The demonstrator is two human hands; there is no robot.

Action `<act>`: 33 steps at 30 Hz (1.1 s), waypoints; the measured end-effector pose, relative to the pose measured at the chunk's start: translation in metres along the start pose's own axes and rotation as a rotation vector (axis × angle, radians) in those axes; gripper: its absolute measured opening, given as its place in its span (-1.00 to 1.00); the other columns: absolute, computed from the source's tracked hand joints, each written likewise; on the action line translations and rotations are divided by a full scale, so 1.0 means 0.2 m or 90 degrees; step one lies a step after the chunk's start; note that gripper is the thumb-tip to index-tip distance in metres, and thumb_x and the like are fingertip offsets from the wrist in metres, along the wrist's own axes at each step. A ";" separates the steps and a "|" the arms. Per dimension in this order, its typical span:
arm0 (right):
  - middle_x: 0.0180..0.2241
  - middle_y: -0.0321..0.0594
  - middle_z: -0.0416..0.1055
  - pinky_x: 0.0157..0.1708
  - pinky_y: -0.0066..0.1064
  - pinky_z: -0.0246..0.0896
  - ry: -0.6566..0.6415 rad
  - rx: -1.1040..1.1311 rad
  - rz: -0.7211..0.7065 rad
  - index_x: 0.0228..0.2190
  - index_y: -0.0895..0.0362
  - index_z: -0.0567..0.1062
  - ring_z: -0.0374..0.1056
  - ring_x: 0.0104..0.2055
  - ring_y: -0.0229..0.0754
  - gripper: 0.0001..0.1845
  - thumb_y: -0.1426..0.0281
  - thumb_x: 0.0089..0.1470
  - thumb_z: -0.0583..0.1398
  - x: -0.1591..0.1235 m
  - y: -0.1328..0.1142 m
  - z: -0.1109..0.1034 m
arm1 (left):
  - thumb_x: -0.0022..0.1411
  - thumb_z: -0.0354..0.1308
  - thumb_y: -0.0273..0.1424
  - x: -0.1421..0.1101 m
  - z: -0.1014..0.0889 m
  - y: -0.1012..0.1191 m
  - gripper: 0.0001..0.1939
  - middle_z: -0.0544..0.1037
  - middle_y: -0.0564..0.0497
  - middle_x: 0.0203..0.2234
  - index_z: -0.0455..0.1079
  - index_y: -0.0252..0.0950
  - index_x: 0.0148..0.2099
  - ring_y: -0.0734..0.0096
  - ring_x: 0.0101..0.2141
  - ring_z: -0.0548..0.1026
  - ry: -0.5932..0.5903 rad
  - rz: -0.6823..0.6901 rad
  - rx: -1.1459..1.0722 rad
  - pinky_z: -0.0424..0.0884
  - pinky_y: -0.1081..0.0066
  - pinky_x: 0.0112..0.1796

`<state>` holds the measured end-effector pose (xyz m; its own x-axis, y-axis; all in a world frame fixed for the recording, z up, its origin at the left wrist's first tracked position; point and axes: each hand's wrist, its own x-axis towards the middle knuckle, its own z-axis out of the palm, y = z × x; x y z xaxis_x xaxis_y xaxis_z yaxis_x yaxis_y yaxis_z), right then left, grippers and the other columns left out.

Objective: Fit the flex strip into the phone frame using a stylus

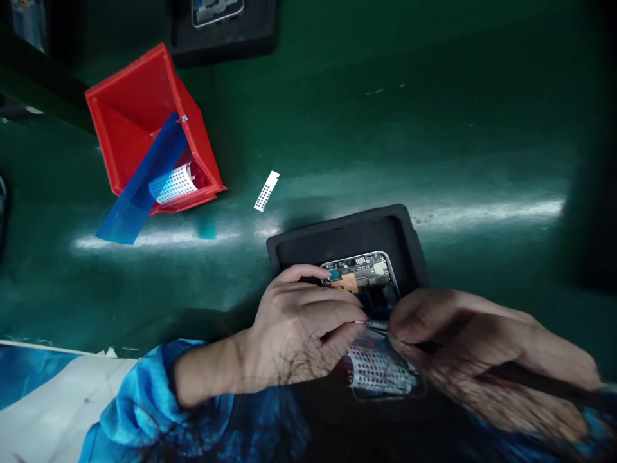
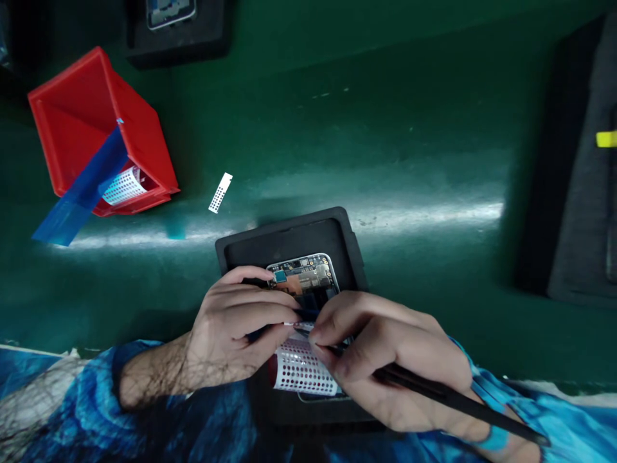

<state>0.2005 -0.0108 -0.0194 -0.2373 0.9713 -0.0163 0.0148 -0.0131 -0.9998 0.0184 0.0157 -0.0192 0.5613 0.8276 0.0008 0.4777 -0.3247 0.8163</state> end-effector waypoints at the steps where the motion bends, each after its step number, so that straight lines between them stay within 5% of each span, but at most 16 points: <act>1: -0.53 -0.20 0.32 -0.54 -0.20 0.28 -0.007 0.022 -0.002 -0.58 0.04 0.37 0.30 -0.45 -0.08 -0.88 0.51 -0.26 0.14 0.00 0.00 0.00 | 0.00 0.00 -0.46 0.00 0.00 0.00 -0.91 0.52 0.19 -0.47 0.33 -0.24 -0.43 0.65 -0.46 0.44 0.002 -0.001 0.001 0.24 0.47 -0.12; 3: -0.52 -0.21 0.32 -0.54 -0.21 0.27 -0.018 0.034 -0.008 -0.57 0.04 0.35 0.30 -0.46 -0.12 -0.88 0.51 -0.22 0.12 0.02 0.00 0.00 | 0.01 0.00 -0.45 0.00 0.00 0.00 -0.90 0.52 0.19 -0.47 0.33 -0.24 -0.42 0.64 -0.45 0.44 -0.007 -0.001 -0.001 0.24 0.46 -0.12; 7: -0.57 -0.29 0.31 -0.54 -0.31 0.26 0.176 -0.071 0.073 -0.66 0.06 0.29 0.30 -0.48 -0.19 -0.77 0.61 -0.35 0.19 0.09 -0.02 -0.01 | 0.01 0.00 -0.42 0.00 -0.01 -0.01 -0.90 0.52 0.19 -0.46 0.34 -0.24 -0.42 0.63 -0.43 0.44 -0.024 -0.014 -0.004 0.24 0.45 -0.12; 10: -0.57 -0.27 0.31 -0.52 -0.33 0.24 0.244 -0.151 0.117 -0.69 0.09 0.28 0.31 -0.46 -0.18 -0.80 0.58 -0.34 0.20 0.14 -0.02 -0.02 | -0.01 0.02 -0.41 0.00 -0.01 -0.01 -0.92 0.52 0.19 -0.46 0.34 -0.23 -0.42 0.61 -0.43 0.45 -0.020 -0.021 -0.006 0.24 0.44 -0.12; 33: -0.54 -0.30 0.32 -0.49 -0.36 0.24 0.214 -0.250 0.081 -0.65 0.11 0.29 0.31 -0.43 -0.23 -0.80 0.61 -0.32 0.19 0.17 0.02 0.01 | -0.01 0.03 -0.41 -0.01 0.01 -0.03 -0.93 0.51 0.25 -0.45 0.32 -0.20 -0.41 0.67 -0.41 0.43 -0.018 -0.011 -0.005 0.20 0.48 -0.09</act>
<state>0.1916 0.0212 -0.0233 0.1140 0.9911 -0.0682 0.4009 -0.1088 -0.9096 0.0161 0.0146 -0.0246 0.5721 0.8197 -0.0288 0.4822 -0.3077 0.8203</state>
